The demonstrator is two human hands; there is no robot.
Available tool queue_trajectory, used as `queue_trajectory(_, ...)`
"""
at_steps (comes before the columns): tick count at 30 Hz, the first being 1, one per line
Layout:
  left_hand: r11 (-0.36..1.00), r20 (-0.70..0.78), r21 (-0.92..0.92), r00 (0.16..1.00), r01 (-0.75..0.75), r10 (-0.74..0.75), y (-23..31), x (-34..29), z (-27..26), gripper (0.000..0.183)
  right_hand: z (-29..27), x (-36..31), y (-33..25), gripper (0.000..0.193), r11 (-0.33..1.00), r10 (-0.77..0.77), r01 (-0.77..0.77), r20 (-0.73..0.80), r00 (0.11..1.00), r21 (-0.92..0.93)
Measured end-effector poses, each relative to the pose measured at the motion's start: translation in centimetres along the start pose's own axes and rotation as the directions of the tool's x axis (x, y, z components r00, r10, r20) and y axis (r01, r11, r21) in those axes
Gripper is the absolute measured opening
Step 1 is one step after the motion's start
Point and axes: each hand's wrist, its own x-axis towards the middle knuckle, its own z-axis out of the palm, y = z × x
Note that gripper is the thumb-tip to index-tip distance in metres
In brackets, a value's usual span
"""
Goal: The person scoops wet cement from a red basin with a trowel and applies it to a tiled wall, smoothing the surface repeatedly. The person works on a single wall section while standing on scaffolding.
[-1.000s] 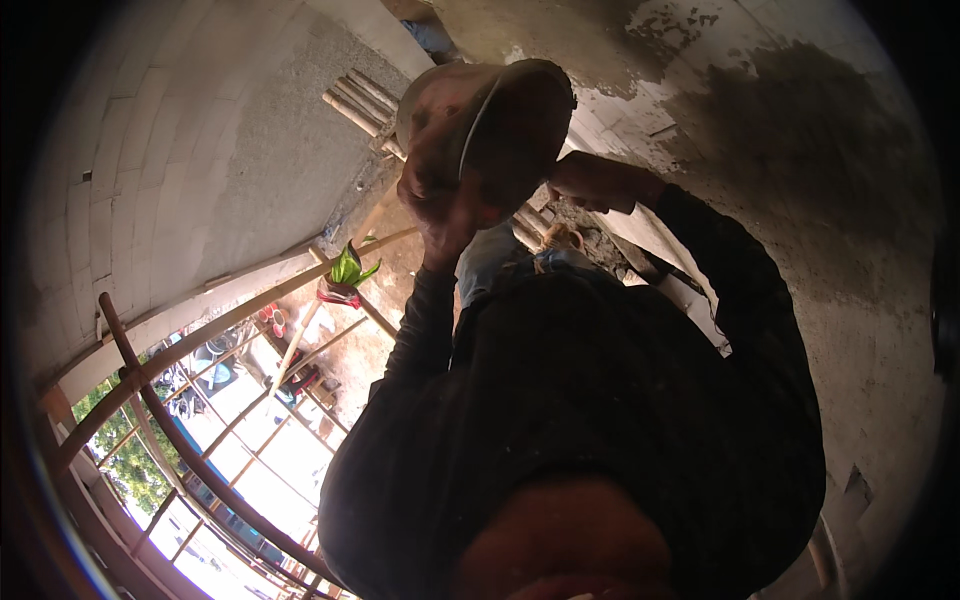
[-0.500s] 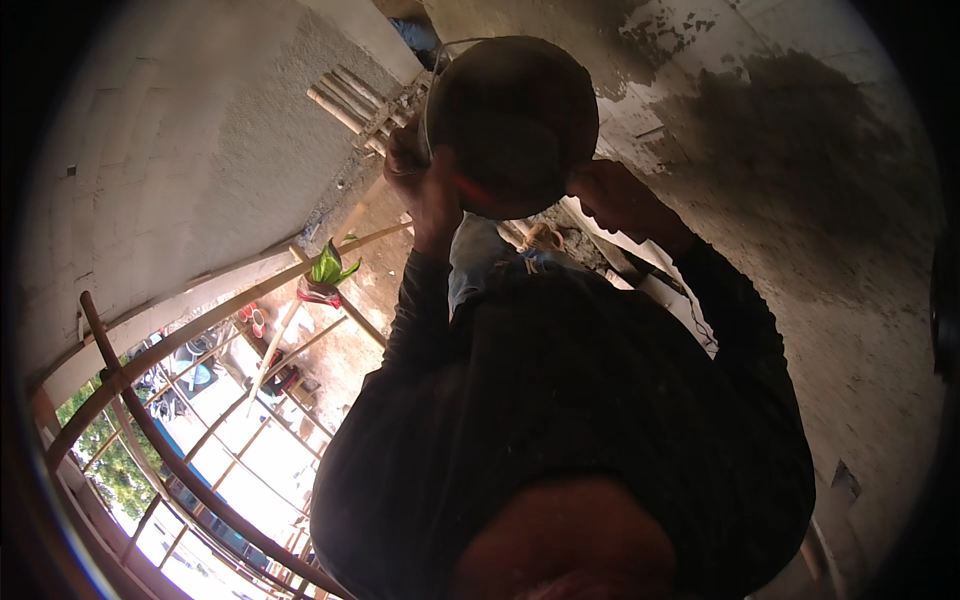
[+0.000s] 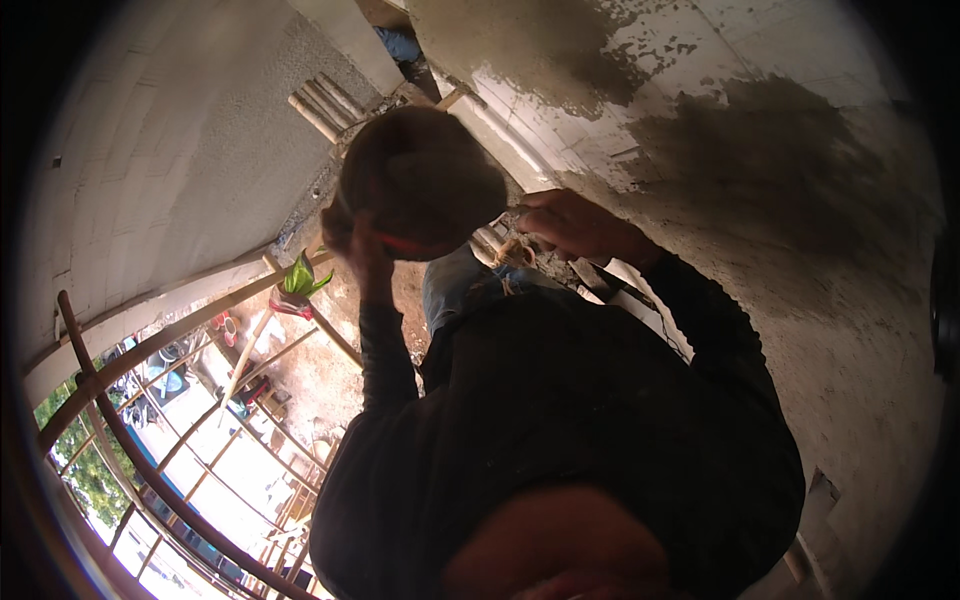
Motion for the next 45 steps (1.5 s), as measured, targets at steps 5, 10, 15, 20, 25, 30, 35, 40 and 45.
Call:
queue_trajectory(5,0.96,-0.27,0.277,0.962,0.032,0.046,-0.4,-0.2,-8.0,0.024,2.1,0.2,-1.5,0.038,0.998,-0.048,0.031,0.355,0.934,0.055)
queue_trajectory(10,0.812,-0.175,0.58,0.963,-0.067,0.204,-2.6,0.2,-16.4,0.024,0.7,1.9,5.8,0.033,0.967,-0.193,0.079,0.498,0.845,0.241)
queue_trajectory(15,0.815,-0.091,0.556,0.962,-0.165,0.257,-2.0,1.0,-14.8,0.018,-17.1,-8.0,11.2,0.059,0.856,-0.133,0.23,-0.234,0.963,0.462)
queue_trajectory(20,0.958,-0.068,0.259,0.988,-0.118,0.14,-2.4,1.7,-6.9,0.024,-17.4,-25.4,7.6,0.059,0.353,-0.423,0.604,-0.455,0.784,0.714)
queue_trajectory(25,0.98,0.099,0.151,0.989,-0.127,0.113,-0.3,2.9,2.2,0.022,-9.5,-18.9,3.7,0.039,0.886,0.225,0.018,-0.463,0.858,0.463)
queue_trajectory(30,0.978,0.275,0.097,0.95,-0.182,0.15,2.6,1.5,8.5,0.022,-3.8,-7.6,2.9,0.027,0.736,-0.435,0.161,-0.277,0.857,-0.658)
queue_trajectory(35,0.91,0.441,0.113,0.841,-0.399,0.314,5.5,-1.9,13.0,0.041,-2.1,0.8,4.5,0.021,0.407,-0.588,-0.159,-0.391,0.708,-0.9)
queue_trajectory(40,0.889,0.515,0.148,0.801,-0.434,0.306,5.4,-1.3,11.9,0.05,0.9,1.3,7.1,0.016,0.321,-0.873,0.285,-0.165,0.458,-0.903)
queue_trajectory(45,0.827,0.529,0.146,0.749,-0.543,0.399,6.8,-0.9,11.1,0.044,-2.6,-0.2,2.6,0.02,0.405,-0.459,-0.155,-0.347,0.818,-0.901)
